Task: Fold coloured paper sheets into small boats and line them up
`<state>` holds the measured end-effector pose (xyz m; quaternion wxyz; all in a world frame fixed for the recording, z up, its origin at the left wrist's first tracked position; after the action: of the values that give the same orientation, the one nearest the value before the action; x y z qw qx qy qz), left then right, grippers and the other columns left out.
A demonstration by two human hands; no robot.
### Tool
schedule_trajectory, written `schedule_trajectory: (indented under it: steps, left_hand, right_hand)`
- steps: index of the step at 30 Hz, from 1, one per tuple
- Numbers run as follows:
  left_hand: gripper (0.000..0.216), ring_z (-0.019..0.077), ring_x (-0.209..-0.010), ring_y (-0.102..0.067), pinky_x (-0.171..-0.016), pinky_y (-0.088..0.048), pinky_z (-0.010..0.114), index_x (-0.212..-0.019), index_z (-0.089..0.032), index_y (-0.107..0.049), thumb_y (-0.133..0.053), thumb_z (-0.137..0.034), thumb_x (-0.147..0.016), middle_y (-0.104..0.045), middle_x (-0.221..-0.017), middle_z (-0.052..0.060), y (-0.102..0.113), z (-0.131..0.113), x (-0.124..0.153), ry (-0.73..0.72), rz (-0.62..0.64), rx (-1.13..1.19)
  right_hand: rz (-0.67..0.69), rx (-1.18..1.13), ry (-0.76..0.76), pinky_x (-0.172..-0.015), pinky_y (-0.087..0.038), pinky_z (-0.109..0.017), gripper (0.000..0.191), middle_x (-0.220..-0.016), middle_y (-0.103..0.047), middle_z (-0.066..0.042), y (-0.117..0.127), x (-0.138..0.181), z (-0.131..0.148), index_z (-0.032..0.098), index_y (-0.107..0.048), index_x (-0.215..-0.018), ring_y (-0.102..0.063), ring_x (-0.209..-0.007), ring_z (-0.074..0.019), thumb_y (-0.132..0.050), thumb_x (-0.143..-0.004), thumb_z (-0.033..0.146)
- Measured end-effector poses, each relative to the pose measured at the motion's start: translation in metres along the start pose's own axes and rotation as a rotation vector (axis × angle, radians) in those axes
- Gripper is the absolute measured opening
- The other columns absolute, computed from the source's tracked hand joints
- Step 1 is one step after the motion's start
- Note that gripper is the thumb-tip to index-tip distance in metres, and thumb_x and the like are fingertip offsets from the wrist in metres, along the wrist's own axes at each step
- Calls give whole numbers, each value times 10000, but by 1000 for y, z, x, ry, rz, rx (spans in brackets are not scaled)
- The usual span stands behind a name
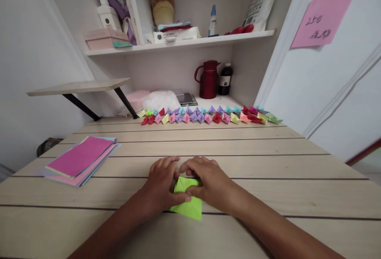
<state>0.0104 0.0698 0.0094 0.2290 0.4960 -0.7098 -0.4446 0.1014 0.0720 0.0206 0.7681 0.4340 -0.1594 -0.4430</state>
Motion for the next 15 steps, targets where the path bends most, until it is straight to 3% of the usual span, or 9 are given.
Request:
schedule_trajectory:
  steps: [2,5,10,12,15]
  left_hand:
    - [405,344,-1311,-343,-1039,-247,553,-754,-202,-487,-781,-441,-611,-461,-1372,157,-1,-2,1,-7,10,16]
    - [399,338,-1297,-361,-1030,-263,540,-762,-203,-494,-797,-403,-595,-490,-1336,149,-3,-1,1,-10,4,37]
    - [637,329,-1181,-456,-983,-315,493,-973,-204,-546,-845,-482,-483,-563,-1202,116,6,3,0,-30,-110,68]
    - [524,295,-1069,-513,-926,-348,446,-890,-211,-576,-836,-468,-515,-604,-1101,75,7,2,-1,-32,-120,74]
    - [277,202,-822,-538,-764,-372,333,-649,-196,-537,-777,-333,-635,-591,-790,-4,7,0,-3,1,-95,167]
  right_hand:
    - [-12,6,-10,-819,-375,-347,341,-968,-648,-23,1,-1,-2,254,-605,-1019,-557,-927,-219,-758,-715,231]
    - [-8,15,14,-822,-375,-347,164,-921,-656,-22,-1,-1,-2,226,-620,-835,-562,-918,-220,-747,-733,246]
    - [0,0,81,-792,-372,-333,152,-857,-642,-10,-1,1,8,210,-557,-747,-553,-872,-205,-709,-760,219]
    - [-14,-22,80,-750,-369,-312,126,-803,-625,5,2,1,11,210,-549,-754,-547,-798,-181,-673,-778,196]
    - [-40,-181,8,-640,-360,-264,91,-704,-573,35,6,1,5,212,-539,-758,-504,-664,-141,-613,-787,168]
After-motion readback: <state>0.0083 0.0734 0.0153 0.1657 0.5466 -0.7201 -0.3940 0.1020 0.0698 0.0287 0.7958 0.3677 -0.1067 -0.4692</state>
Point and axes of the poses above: each hand's wrist, its own x-axis away from the middle knuckle, its own y-axis out of the back of the hand, z = x × y, the point moved 10 cm from there along -x, towards the middle knuckle
